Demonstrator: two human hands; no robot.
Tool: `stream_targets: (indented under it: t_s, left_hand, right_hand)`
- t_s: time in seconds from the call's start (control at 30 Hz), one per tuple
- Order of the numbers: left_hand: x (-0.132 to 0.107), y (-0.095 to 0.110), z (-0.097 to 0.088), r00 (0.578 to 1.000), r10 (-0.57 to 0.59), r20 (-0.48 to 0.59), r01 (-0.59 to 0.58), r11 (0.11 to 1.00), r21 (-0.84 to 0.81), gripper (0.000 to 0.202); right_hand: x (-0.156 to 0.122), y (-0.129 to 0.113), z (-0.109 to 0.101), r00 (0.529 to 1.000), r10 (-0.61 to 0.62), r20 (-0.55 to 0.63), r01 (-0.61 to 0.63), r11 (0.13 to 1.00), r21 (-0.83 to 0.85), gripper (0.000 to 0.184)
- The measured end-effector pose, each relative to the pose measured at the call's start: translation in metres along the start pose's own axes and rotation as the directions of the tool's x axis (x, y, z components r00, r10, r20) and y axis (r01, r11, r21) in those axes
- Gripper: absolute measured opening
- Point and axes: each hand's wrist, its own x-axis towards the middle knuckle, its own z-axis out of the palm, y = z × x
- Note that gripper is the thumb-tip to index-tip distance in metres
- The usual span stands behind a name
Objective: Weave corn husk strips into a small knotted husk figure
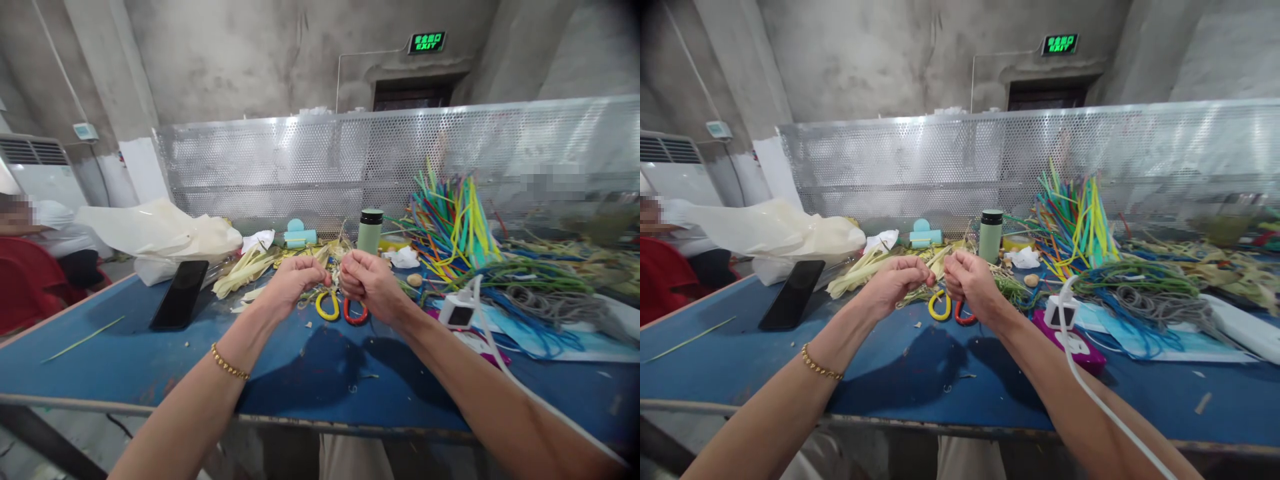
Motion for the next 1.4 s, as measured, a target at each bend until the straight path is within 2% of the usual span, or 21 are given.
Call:
stream_targets:
  t_s: [0.13,0.3,0.47,0.53,0.67,0.77,0.87,0.93,1.03,1.13,1.2,1.3,1.4]
  left_hand:
    - [0.002,-0.003,-0.001,0.999,0.014,-0.033,-0.012,0.997,0.073,0.011]
    - [0.002,-0.003,0.001,0.996,0.07,-0.053,-0.067,0.996,0.052,0.008]
    - [0.003,-0.003,0.004,0.979,0.157,-0.132,-0.12,0.96,0.251,0.008]
    - [0.003,-0.004,0.005,0.971,0.175,-0.161,-0.125,0.951,0.282,0.008]
    - [0.001,-0.003,0.006,0.979,0.085,-0.186,-0.05,0.981,0.188,0.024]
    - [-0.001,-0.004,0.007,0.998,-0.046,-0.034,0.049,0.994,0.094,0.032]
    - [-0.001,-0.008,0.006,0.988,-0.105,0.112,0.103,0.995,0.017,0.027]
    - [0.0,-0.01,0.005,0.989,-0.11,0.104,0.11,0.994,-0.001,0.018]
    - [0.002,-0.012,0.006,0.995,-0.097,0.009,0.097,0.995,0.027,0.007]
    - [0.005,-0.014,0.008,0.994,-0.054,-0.1,0.065,0.991,0.117,0.003]
    - [0.006,-0.016,0.008,0.987,0.003,-0.161,0.034,0.974,0.226,0.004]
    - [0.007,-0.018,0.007,0.958,0.169,-0.232,-0.051,0.895,0.443,0.007]
    - [0.005,-0.019,0.006,0.912,0.341,-0.227,-0.147,0.791,0.594,0.011]
  right_hand:
    - [0.0,0.002,-0.001,0.998,0.04,0.039,-0.038,0.997,-0.066,0.034]
    - [0.001,0.003,-0.003,0.999,0.041,-0.021,-0.043,0.992,-0.115,0.028]
    - [0.002,0.003,-0.002,1.0,0.006,0.003,-0.004,0.926,-0.378,0.028]
    - [0.002,0.004,-0.002,1.0,-0.028,0.002,0.026,0.892,-0.451,0.025]
    - [0.003,0.004,-0.004,0.997,-0.073,-0.033,0.047,0.871,-0.489,0.022]
    - [0.002,0.001,-0.004,0.996,-0.062,-0.063,0.026,0.885,-0.464,0.024]
    - [0.001,-0.001,-0.002,0.997,-0.026,-0.067,-0.003,0.917,-0.398,0.027]
    - [0.0,-0.003,0.0,0.998,-0.02,-0.053,-0.001,0.93,-0.368,0.029]
    - [0.0,-0.004,0.001,0.998,-0.043,-0.039,0.027,0.944,-0.329,0.028]
    - [0.002,-0.001,-0.001,0.995,-0.064,-0.071,0.037,0.942,-0.334,0.025]
    - [0.004,0.003,-0.004,0.991,-0.089,-0.104,0.038,0.91,-0.413,0.022]
    - [0.007,0.009,-0.01,0.979,-0.156,-0.13,0.049,0.802,-0.596,0.013]
    - [0.009,0.01,-0.016,0.964,-0.212,-0.163,0.025,0.679,-0.734,0.006]
